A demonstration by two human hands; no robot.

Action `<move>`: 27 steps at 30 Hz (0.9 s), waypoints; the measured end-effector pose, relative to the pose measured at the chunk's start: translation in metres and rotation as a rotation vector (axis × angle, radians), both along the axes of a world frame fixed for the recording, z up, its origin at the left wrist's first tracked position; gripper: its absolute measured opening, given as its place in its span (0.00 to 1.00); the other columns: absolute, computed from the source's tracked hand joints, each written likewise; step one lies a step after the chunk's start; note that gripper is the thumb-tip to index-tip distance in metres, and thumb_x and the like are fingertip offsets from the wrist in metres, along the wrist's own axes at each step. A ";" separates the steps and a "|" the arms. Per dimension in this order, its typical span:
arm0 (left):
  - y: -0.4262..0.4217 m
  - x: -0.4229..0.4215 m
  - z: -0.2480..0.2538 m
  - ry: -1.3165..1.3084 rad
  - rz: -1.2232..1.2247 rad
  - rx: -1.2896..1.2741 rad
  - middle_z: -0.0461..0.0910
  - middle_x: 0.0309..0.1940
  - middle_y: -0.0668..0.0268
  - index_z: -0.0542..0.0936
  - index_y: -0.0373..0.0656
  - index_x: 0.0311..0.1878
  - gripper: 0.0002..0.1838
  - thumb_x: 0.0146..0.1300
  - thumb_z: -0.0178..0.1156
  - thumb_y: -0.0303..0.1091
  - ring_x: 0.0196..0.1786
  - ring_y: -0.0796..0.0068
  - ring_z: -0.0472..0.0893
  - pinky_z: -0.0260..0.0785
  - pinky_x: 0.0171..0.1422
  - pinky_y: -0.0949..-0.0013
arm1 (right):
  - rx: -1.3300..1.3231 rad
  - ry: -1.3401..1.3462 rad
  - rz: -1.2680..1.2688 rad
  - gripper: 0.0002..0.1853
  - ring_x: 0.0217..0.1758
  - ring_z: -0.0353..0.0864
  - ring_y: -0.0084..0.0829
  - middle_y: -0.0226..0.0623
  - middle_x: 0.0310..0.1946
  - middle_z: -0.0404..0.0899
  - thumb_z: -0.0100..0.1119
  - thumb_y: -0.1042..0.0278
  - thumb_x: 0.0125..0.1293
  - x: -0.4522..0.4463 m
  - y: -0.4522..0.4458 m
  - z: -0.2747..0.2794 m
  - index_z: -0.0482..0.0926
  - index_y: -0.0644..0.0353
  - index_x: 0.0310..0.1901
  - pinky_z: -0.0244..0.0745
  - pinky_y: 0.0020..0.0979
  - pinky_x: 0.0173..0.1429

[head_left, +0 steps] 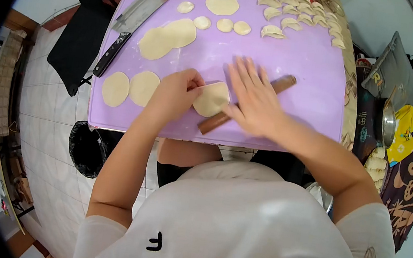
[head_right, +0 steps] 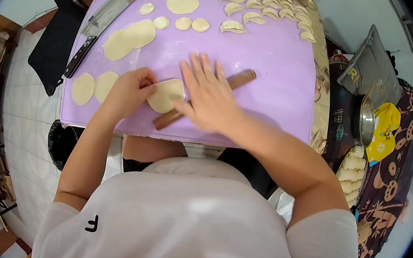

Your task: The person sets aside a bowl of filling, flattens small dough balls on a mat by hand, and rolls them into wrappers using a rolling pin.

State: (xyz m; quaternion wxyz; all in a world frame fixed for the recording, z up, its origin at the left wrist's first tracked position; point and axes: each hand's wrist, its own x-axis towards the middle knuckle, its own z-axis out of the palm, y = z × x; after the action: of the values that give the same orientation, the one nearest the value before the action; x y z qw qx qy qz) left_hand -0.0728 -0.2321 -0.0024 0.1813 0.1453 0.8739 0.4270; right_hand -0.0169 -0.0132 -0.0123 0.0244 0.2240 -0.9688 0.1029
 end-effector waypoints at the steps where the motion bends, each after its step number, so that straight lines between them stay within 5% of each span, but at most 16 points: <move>1: -0.001 0.004 0.003 0.036 -0.002 0.017 0.83 0.30 0.61 0.81 0.36 0.45 0.12 0.62 0.61 0.33 0.30 0.69 0.80 0.71 0.39 0.66 | -0.016 0.029 -0.026 0.44 0.78 0.47 0.61 0.66 0.73 0.48 0.48 0.40 0.69 -0.024 -0.007 -0.006 0.52 0.71 0.73 0.43 0.59 0.77; 5: 0.003 -0.002 -0.004 0.183 -0.025 0.012 0.83 0.29 0.60 0.81 0.35 0.47 0.14 0.61 0.62 0.33 0.31 0.68 0.80 0.71 0.39 0.66 | -0.121 0.125 -0.088 0.44 0.79 0.43 0.60 0.64 0.75 0.45 0.45 0.42 0.71 -0.094 -0.032 -0.021 0.48 0.71 0.74 0.42 0.55 0.79; 8: 0.011 -0.014 0.007 0.098 -0.197 -0.229 0.83 0.29 0.59 0.81 0.35 0.49 0.15 0.61 0.62 0.33 0.32 0.68 0.81 0.71 0.39 0.65 | -0.112 0.128 -0.062 0.44 0.78 0.46 0.62 0.66 0.74 0.47 0.46 0.39 0.70 -0.069 -0.024 -0.017 0.51 0.71 0.73 0.44 0.57 0.77; 12: 0.003 -0.014 -0.007 0.020 -0.048 -0.021 0.83 0.30 0.59 0.81 0.35 0.47 0.13 0.61 0.62 0.32 0.34 0.69 0.82 0.71 0.39 0.64 | 0.048 0.028 0.000 0.46 0.77 0.48 0.62 0.66 0.73 0.48 0.50 0.38 0.67 0.024 0.011 0.003 0.53 0.70 0.73 0.45 0.59 0.76; 21: 0.002 0.010 -0.007 0.255 0.000 -0.052 0.84 0.33 0.57 0.82 0.36 0.45 0.10 0.63 0.60 0.30 0.33 0.66 0.82 0.71 0.39 0.65 | -0.219 0.183 -0.162 0.42 0.79 0.43 0.60 0.64 0.75 0.46 0.43 0.42 0.72 -0.104 -0.040 -0.020 0.49 0.71 0.73 0.40 0.55 0.79; 27: 0.006 -0.001 0.003 0.073 -0.081 -0.094 0.83 0.31 0.60 0.83 0.36 0.42 0.09 0.64 0.60 0.32 0.30 0.72 0.79 0.70 0.37 0.68 | -0.061 0.122 -0.138 0.44 0.79 0.45 0.58 0.62 0.74 0.49 0.47 0.41 0.70 -0.030 -0.011 -0.012 0.50 0.70 0.73 0.39 0.57 0.78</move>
State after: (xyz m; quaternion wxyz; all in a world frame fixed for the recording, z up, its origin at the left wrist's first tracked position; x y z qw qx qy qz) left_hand -0.0738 -0.2257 0.0002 0.1733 0.1874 0.8923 0.3725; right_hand -0.0468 -0.0242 -0.0247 0.0974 0.1618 -0.9751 0.1164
